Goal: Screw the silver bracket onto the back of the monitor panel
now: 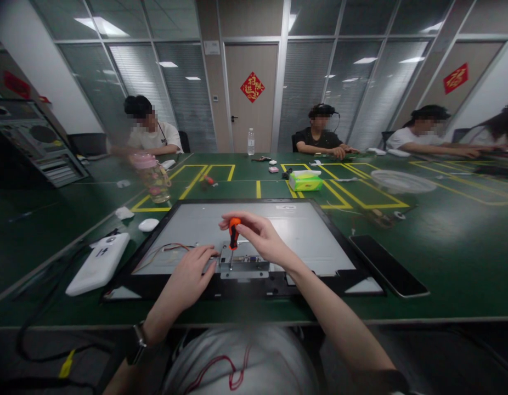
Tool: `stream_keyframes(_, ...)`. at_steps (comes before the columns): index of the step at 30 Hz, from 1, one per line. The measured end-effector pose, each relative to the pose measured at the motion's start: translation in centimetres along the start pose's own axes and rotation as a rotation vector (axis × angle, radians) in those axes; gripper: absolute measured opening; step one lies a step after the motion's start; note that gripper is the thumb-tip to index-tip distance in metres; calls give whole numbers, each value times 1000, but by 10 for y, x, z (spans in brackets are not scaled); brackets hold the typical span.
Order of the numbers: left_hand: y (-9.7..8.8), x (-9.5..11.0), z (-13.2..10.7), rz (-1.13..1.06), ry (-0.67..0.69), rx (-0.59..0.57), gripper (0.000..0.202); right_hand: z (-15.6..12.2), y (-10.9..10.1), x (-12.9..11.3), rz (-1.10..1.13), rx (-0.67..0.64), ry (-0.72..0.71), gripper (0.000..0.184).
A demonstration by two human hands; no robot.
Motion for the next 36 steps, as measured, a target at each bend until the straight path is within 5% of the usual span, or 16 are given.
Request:
stream_keyframes(4,0,0,0,-1,0,-2,21,2,3,0,-19,-16,15,32)
stream_keyframes(11,2,-1,0,-2,0,-10,22,-4,-19,-16,-388,289,-127,21)
stream_keyframes(16,1,0,-1,-3,10,4,21,0,-4,-11,-275,85,-78,39)
stream_keyframes(21,1,0,-1,-7,9,9,22,-5,-14,-22,-503,236,-143,31)
stream_keyframes(26,1,0,-1,-11,15,18,22,-5,0,-1,-311,68,-57,51)
stream_keyframes(31,3,0,-1,-2,10,-12,23,-15,-36,5,-301,386,-3,48)
stream_keyframes(36,3,-1,-1,-4,3,-9,23,-46,-77,-12,-377,726,-116,44)
Point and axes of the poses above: each hand's wrist, its own z-axis towards the middle knuckle, its own y-axis out of the palm, x = y × z, the point moved 10 cm from there along z, towards the middle knuckle, and after that the axes turned 5 degrees about -x, right-handed, at the moved point
